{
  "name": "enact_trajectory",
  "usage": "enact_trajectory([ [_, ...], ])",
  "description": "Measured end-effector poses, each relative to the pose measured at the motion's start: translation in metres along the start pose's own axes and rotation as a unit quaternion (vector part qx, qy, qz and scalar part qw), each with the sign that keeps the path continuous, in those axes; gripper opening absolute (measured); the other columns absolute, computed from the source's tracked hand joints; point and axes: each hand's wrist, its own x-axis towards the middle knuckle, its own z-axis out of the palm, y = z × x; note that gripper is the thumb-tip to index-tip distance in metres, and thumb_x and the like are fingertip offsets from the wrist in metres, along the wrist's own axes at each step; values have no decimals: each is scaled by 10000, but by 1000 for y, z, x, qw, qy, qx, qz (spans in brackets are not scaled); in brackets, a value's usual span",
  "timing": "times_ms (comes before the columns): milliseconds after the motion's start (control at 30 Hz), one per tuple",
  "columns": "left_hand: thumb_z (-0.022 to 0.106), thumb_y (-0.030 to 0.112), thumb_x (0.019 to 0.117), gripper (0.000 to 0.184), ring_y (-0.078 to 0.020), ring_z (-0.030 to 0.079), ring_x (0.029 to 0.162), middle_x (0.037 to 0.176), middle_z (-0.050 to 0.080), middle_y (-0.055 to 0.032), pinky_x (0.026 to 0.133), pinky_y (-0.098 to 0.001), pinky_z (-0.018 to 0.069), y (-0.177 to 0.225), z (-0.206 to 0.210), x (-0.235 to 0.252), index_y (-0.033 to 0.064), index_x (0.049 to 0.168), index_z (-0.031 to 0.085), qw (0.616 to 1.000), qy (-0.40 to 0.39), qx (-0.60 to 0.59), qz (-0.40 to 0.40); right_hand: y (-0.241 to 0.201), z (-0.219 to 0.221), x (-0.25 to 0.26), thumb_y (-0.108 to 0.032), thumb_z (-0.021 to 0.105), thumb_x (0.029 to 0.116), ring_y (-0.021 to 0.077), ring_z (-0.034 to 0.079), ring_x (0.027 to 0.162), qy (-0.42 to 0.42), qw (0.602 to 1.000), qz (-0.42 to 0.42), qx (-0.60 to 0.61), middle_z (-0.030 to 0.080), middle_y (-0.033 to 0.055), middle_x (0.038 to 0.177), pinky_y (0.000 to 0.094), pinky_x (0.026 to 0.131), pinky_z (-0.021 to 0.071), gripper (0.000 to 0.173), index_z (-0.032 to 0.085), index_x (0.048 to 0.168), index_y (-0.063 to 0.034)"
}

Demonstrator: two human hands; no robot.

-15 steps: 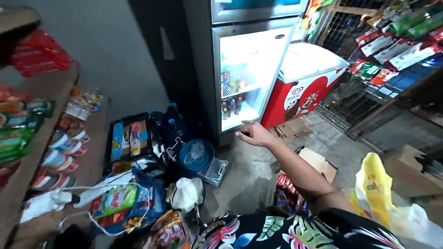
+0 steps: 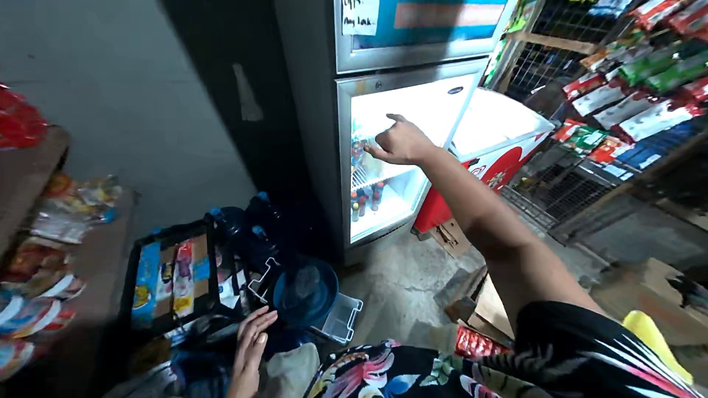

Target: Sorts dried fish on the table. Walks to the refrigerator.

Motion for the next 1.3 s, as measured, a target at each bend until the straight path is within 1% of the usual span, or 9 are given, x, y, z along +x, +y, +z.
enact_trajectory([
  [67, 343, 559, 1060, 638, -186, 573, 1278, 1288, 664, -87, 1139, -391, 418, 18, 4, 37, 45, 1242, 676, 999, -21, 28, 27, 27, -1, 19, -527, 322, 1073, 399, 701, 774, -13, 1000, 7, -25, 648, 203, 681, 635, 1152, 334, 727, 602, 723, 46],
  [167, 266, 550, 1079, 593, -183, 565, 1339, 1094, 763, 41, 1277, -517, 140, 40, 17, 94, 196, 1105, 741, 990, -46, 82, 106, 69, 5, 41, -565, 292, 1066, 400, 707, 807, -19, 999, -7, -47, 662, 210, 704, 631, 1185, 292, 764, 622, 757, 51],
  [200, 263, 543, 1080, 590, -176, 560, 1344, 1097, 763, 53, 1280, -527, 107, 50, 24, 112, 208, 1091, 748, 986, -43, 103, 127, 82, 7, 48, -573, 295, 1062, 400, 705, 806, -16, 999, -17, -46, 661, 209, 704, 631, 1187, 287, 769, 625, 755, 50],
  [433, 228, 650, 1051, 641, -151, 474, 1410, 1299, 678, 56, 1262, -544, 126, 135, 88, 234, 248, 1231, 694, 957, -9, 199, 212, 153, 20, 87, -566, 365, 1044, 361, 684, 732, 12, 989, -144, -9, 623, 161, 637, 607, 1187, 307, 721, 602, 690, 16],
  [667, 323, 617, 1057, 576, -161, 465, 1421, 1306, 680, 72, 1266, -541, 149, 200, 148, 310, 237, 1225, 721, 947, -2, 217, 239, 167, -1, 93, -346, 579, 1007, 399, 674, 927, -91, 974, -206, -38, 685, 200, 810, 573, 1097, 373, 427, 696, 848, 32],
  [800, 359, 588, 1062, 522, -169, 461, 1422, 1284, 681, 79, 1269, -541, 165, 229, 160, 334, 223, 1154, 720, 927, -19, 261, 270, 168, -7, 96, -288, 625, 981, 406, 656, 956, -145, 970, -189, -48, 679, 195, 849, 602, 1092, 366, 344, 694, 847, 22],
  [967, 484, 491, 1041, 397, -168, 535, 1356, 1223, 702, 71, 1246, -577, 237, 252, 159, 371, 194, 1151, 723, 905, -7, 298, 304, 154, -2, 92, -173, 694, 951, 416, 662, 974, -200, 965, -153, -75, 702, 198, 877, 682, 1195, 178, 234, 720, 894, 53],
  [1133, 571, 350, 1036, 300, -192, 580, 1302, 1202, 710, 3, 1211, -492, 341, 258, 153, 410, 102, 1090, 731, 907, 12, 236, 350, 138, 8, 96, -2, 589, 980, 393, 668, 934, -218, 965, -99, -112, 707, 187, 877, 691, 1199, 125, 157, 714, 924, 75],
  [1300, 578, 365, 1017, 295, -123, 602, 1249, 1188, 696, 50, 1179, -419, 398, 259, 147, 423, 123, 1085, 733, 918, 37, 209, 336, 120, 13, 110, 83, 544, 967, 421, 664, 989, -227, 953, -60, -189, 707, 206, 923, 723, 1102, 252, 151, 694, 943, 80],
])
